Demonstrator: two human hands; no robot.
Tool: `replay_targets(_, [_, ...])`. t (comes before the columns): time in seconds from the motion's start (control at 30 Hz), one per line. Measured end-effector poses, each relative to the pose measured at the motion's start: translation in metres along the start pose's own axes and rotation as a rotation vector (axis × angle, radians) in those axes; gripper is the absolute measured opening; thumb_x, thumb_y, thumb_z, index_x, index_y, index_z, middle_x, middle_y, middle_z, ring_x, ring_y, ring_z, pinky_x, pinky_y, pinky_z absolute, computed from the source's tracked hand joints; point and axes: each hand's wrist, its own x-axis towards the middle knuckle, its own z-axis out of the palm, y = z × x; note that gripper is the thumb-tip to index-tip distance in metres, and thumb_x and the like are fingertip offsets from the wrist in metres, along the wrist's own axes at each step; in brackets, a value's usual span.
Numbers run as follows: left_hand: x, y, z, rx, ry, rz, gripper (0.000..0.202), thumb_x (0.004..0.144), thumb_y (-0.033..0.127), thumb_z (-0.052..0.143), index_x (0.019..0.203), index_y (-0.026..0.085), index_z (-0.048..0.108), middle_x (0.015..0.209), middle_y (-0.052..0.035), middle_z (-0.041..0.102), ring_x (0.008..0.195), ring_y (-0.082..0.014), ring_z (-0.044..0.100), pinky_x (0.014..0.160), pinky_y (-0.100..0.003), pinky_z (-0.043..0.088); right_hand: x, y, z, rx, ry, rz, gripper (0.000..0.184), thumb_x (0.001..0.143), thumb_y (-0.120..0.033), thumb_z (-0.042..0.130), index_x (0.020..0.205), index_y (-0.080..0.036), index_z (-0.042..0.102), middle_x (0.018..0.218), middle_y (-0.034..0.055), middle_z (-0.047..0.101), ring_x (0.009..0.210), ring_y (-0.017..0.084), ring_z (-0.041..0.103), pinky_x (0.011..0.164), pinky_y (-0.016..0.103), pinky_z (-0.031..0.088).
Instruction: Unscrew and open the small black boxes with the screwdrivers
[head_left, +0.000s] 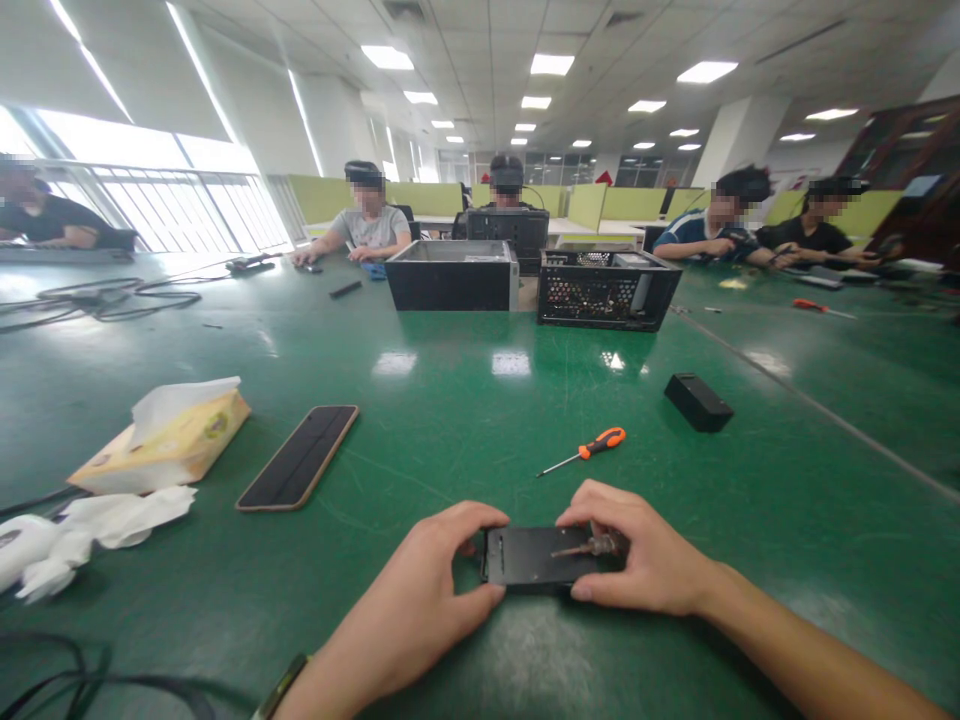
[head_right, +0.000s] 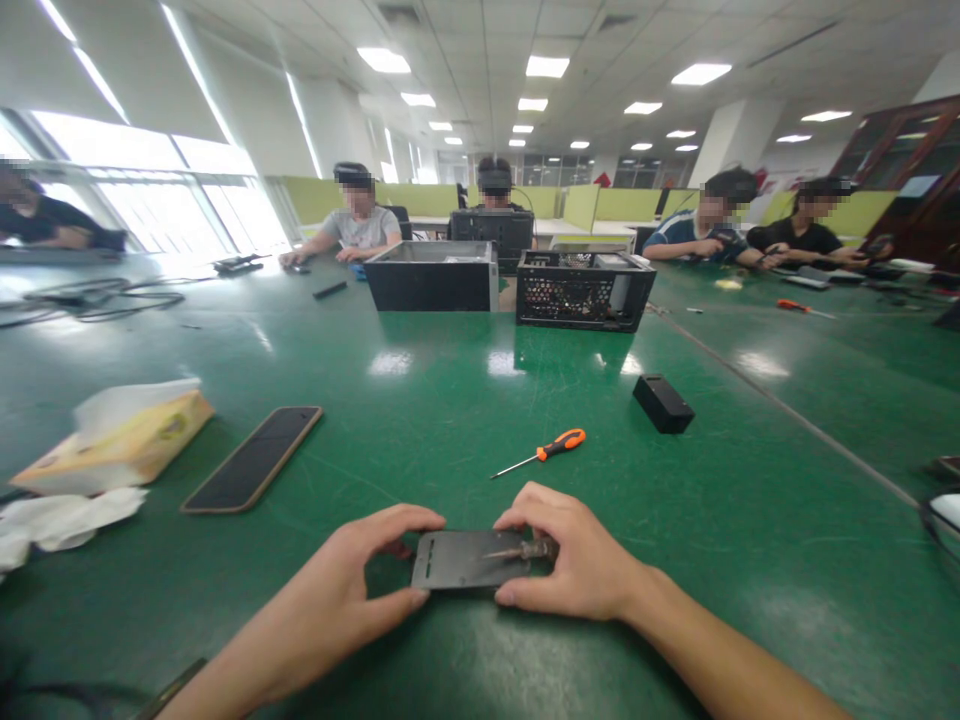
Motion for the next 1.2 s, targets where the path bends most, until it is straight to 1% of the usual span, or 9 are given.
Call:
replay_targets(0.13, [0.002,0.003,-0.002,0.012,-0.023,0.036,0.039,0.071,0.014,0.062,0.109,0.023,0.064,0.114,-0.003,0.066,0.106,-0.0229,0.058,0.098,-0.035,0.042,0.0,-0.007,0.003,0.011,0.017,0.04,0.037,0.066,-0.028,0.077,0.1,-0.018,0.065,0.09,0.0033,0.058,0.078,0.017,0.054,0.067,0.029,0.04])
replay_targets(0.27, [0.003,0.006,-0.008,0.003,-0.09,0.023,0.038,0.072,0.014,0.061,0.109,0.023,0.064,0.112,-0.0022,0.066,0.104,-0.0225,0.059,0.095,-0.035,0.043,0.0,-0.013,0.004,0.021,-0.011,0.127,0.036,0.064,-0.029,0.077,0.095,-0.02,0.063,0.089,0.0017,0.057,0.076,0.017,0.052,0.064,0.028,0.038])
replay_targets(0.4, [0.004,0.004,-0.011,-0.004,-0.103,0.009,0.039,0.073,0.013,0.063,0.11,0.023,0.065,0.112,-0.0015,0.067,0.103,-0.0222,0.059,0.095,-0.034,0.042,-0.002,-0.017,0.003,-0.017,-0.008,0.173,0.034,0.062,-0.027,0.077,0.092,-0.02,0.062,0.086,0.0004,0.056,0.073,0.016,0.049,0.063,0.027,0.036])
replay_targets(0.6, [0.008,-0.002,-0.011,-0.049,-0.135,-0.021,0.041,0.071,0.015,0.067,0.111,0.023,0.063,0.111,-0.0007,0.065,0.095,-0.0201,0.059,0.088,-0.031,0.046,-0.001,-0.019,0.004,0.006,-0.002,0.254,0.036,0.061,-0.022,0.075,0.094,-0.02,0.062,0.085,-0.0007,0.054,0.069,0.014,0.047,0.06,0.026,0.034])
replay_targets(0.73, [0.009,-0.004,-0.01,-0.085,-0.149,-0.012,0.04,0.072,0.017,0.067,0.112,0.024,0.062,0.113,-0.0008,0.064,0.094,-0.0191,0.058,0.085,-0.03,0.046,-0.001,-0.018,0.002,0.003,-0.017,0.254,0.034,0.062,-0.025,0.076,0.093,-0.019,0.062,0.085,-0.0004,0.055,0.071,0.015,0.047,0.062,0.026,0.035])
replay_targets(0.87, [0.008,-0.005,-0.01,-0.061,-0.154,-0.021,0.038,0.074,0.021,0.068,0.111,0.025,0.061,0.109,0.0,0.063,0.087,-0.0178,0.056,0.079,-0.029,0.046,-0.003,-0.013,0.001,0.022,-0.031,0.263,0.032,0.064,-0.025,0.076,0.092,-0.02,0.062,0.083,-0.0012,0.054,0.071,0.015,0.048,0.062,0.026,0.035])
replay_targets(0.93, [0.008,-0.004,-0.01,-0.05,-0.166,-0.023,0.038,0.074,0.022,0.068,0.111,0.025,0.061,0.108,-0.0001,0.062,0.086,-0.018,0.056,0.077,-0.028,0.045,-0.003,-0.01,0.002,0.055,-0.038,0.26,0.032,0.065,-0.026,0.076,0.093,-0.02,0.062,0.083,-0.0015,0.054,0.071,0.014,0.047,0.06,0.025,0.034])
replay_targets(1.1, [0.009,-0.002,-0.011,-0.055,-0.163,-0.011,0.037,0.076,0.023,0.067,0.112,0.024,0.061,0.108,-0.0006,0.062,0.09,-0.0188,0.056,0.078,-0.028,0.044,-0.003,-0.007,0.002,0.08,-0.026,0.216,0.033,0.064,-0.028,0.076,0.092,-0.019,0.062,0.085,-0.0012,0.054,0.068,0.013,0.046,0.058,0.024,0.033])
replay_targets(1.2, [0.01,-0.001,-0.011,-0.059,-0.162,-0.01,0.037,0.075,0.023,0.069,0.111,0.024,0.063,0.106,-0.0007,0.063,0.09,-0.0194,0.056,0.079,-0.029,0.043,-0.002,-0.007,0.001,0.098,-0.029,0.225,0.034,0.065,-0.029,0.077,0.094,-0.019,0.063,0.085,-0.0008,0.055,0.065,0.012,0.045,0.056,0.024,0.033])
